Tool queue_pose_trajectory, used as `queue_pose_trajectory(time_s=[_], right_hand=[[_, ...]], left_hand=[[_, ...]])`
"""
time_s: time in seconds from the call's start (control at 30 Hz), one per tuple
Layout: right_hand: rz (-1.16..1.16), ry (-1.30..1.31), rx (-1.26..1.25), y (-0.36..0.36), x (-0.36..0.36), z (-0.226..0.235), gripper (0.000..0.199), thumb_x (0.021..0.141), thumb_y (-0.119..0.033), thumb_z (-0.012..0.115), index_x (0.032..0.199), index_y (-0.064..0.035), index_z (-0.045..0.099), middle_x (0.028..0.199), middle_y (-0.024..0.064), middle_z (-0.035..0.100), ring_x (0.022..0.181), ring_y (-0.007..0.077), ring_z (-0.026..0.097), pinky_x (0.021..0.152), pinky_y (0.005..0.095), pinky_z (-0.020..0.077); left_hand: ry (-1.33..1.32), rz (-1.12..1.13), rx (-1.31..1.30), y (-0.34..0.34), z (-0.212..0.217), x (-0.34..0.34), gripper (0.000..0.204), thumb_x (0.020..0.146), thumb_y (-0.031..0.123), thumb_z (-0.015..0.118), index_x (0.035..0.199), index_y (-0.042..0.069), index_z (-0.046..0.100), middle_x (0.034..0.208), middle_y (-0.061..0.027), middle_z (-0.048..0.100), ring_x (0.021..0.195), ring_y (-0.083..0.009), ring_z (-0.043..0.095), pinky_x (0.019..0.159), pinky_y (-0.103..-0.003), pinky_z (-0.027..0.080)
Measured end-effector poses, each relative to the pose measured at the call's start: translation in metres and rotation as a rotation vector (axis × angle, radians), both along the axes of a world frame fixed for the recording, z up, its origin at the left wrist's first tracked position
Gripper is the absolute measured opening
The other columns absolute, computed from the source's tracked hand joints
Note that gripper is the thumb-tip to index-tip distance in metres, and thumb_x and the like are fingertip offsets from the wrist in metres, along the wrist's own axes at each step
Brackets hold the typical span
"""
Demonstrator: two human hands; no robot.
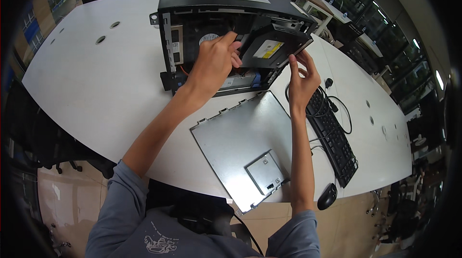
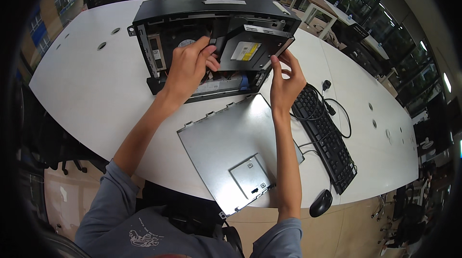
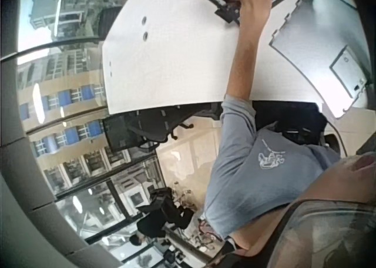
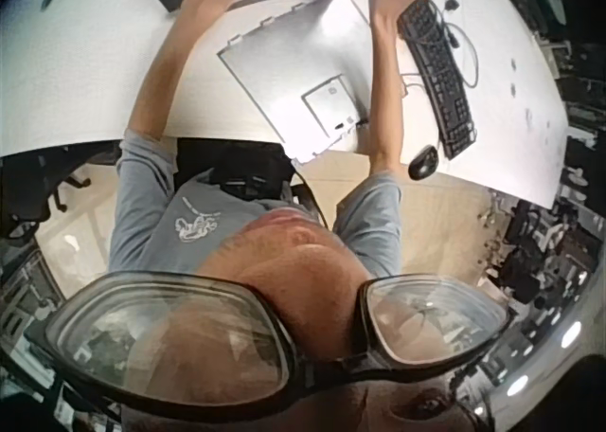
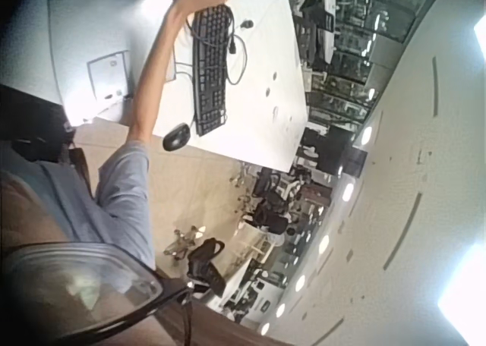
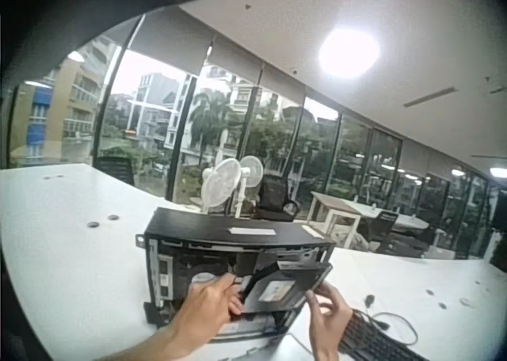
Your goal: Insert the optical drive into the PC case, attach the side panel, and connect cables to the rear of the machine.
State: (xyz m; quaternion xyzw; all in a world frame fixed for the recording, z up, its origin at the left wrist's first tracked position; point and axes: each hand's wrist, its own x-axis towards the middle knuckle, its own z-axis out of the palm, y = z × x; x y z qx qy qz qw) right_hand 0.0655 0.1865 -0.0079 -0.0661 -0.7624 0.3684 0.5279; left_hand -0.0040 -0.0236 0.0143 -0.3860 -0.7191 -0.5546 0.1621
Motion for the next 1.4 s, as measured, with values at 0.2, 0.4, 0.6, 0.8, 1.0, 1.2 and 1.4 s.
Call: queue_pose_trajectory(time_s=[0.2, 0.4, 0.6, 0.8, 1.0, 1.2, 1.4], right_hand=[[-0.019, 0.036, -0.013, 0.000, -0.011, 0.000, 0.032, 0.085, -0.019, 0.077, 0.110, 0.0006, 0.071, 0.094, 0.0120, 0.075, 0.089, 0.0198, 0.072, 0.070, 0.0299, 0.0552], [-0.076, 0.063, 0.063, 0.006, -0.012, 0.000, 0.029, 0.078, -0.020, 0.084, 0.102, -0.0051, 0.076, 0.089, 0.0085, 0.076, 0.084, 0.0147, 0.071, 0.067, 0.0265, 0.0504], [-0.091, 0.045, 0.020, 0.007, -0.015, -0.001, 0.027, 0.077, -0.023, 0.084, 0.096, -0.0067, 0.075, 0.089, 0.0051, 0.073, 0.084, 0.0139, 0.067, 0.069, 0.0285, 0.0479], [-0.073, 0.098, 0.003, 0.020, -0.023, -0.009, 0.050, 0.074, -0.026, 0.087, 0.112, -0.0039, 0.063, 0.111, 0.0094, 0.065, 0.107, 0.0198, 0.061, 0.083, 0.0338, 0.0501], [0.242, 0.088, -0.064, 0.040, -0.035, -0.002, 0.084, 0.074, -0.025, 0.087, 0.140, -0.0026, 0.040, 0.130, 0.0158, 0.055, 0.121, 0.0271, 0.054, 0.103, 0.0405, 0.0426], [0.682, -0.059, -0.280, 0.048, -0.052, 0.028, 0.088, 0.081, -0.028, 0.081, 0.150, -0.0060, 0.031, 0.127, 0.0146, 0.056, 0.115, 0.0217, 0.055, 0.100, 0.0347, 0.0447], [0.813, -0.121, -0.377, 0.061, -0.061, 0.027, 0.063, 0.082, -0.027, 0.081, 0.130, -0.0013, 0.049, 0.112, 0.0107, 0.063, 0.101, 0.0178, 0.061, 0.091, 0.0312, 0.0482]], left_hand=[[-0.002, 0.108, -0.101, 0.004, 0.012, -0.001, 0.007, 0.097, -0.002, 0.051, 0.103, -0.006, 0.049, 0.075, -0.0247, 0.067, 0.073, -0.0295, 0.073, 0.063, -0.038, 0.057], [0.118, 0.334, -0.389, 0.004, 0.014, 0.005, 0.028, 0.090, -0.004, 0.056, 0.113, -0.002, 0.039, 0.070, -0.0255, 0.063, 0.082, -0.0377, 0.071, 0.067, -0.048, 0.055], [0.204, 0.432, -0.492, 0.006, 0.021, 0.013, 0.023, 0.093, 0.006, 0.059, 0.106, 0.000, 0.042, 0.064, -0.0236, 0.061, 0.072, -0.0440, 0.067, 0.064, -0.050, 0.053], [0.146, 0.384, -0.411, 0.007, 0.019, 0.009, 0.022, 0.096, 0.013, 0.059, 0.099, 0.000, 0.042, 0.065, -0.0235, 0.060, 0.068, -0.0449, 0.065, 0.062, -0.049, 0.052], [0.130, 0.373, -0.425, 0.007, 0.015, 0.001, 0.022, 0.098, 0.016, 0.058, 0.092, -0.003, 0.048, 0.063, -0.0235, 0.060, 0.068, -0.0446, 0.065, 0.062, -0.047, 0.051], [0.119, 0.405, -0.424, 0.005, 0.018, 0.000, 0.027, 0.100, 0.024, 0.056, 0.090, -0.002, 0.055, 0.059, -0.0207, 0.060, 0.067, -0.0420, 0.065, 0.062, -0.046, 0.052], [0.144, 0.446, -0.501, 0.002, 0.025, 0.003, 0.030, 0.100, 0.028, 0.056, 0.089, 0.000, 0.061, 0.060, -0.0186, 0.062, 0.067, -0.0396, 0.067, 0.059, -0.044, 0.052]])
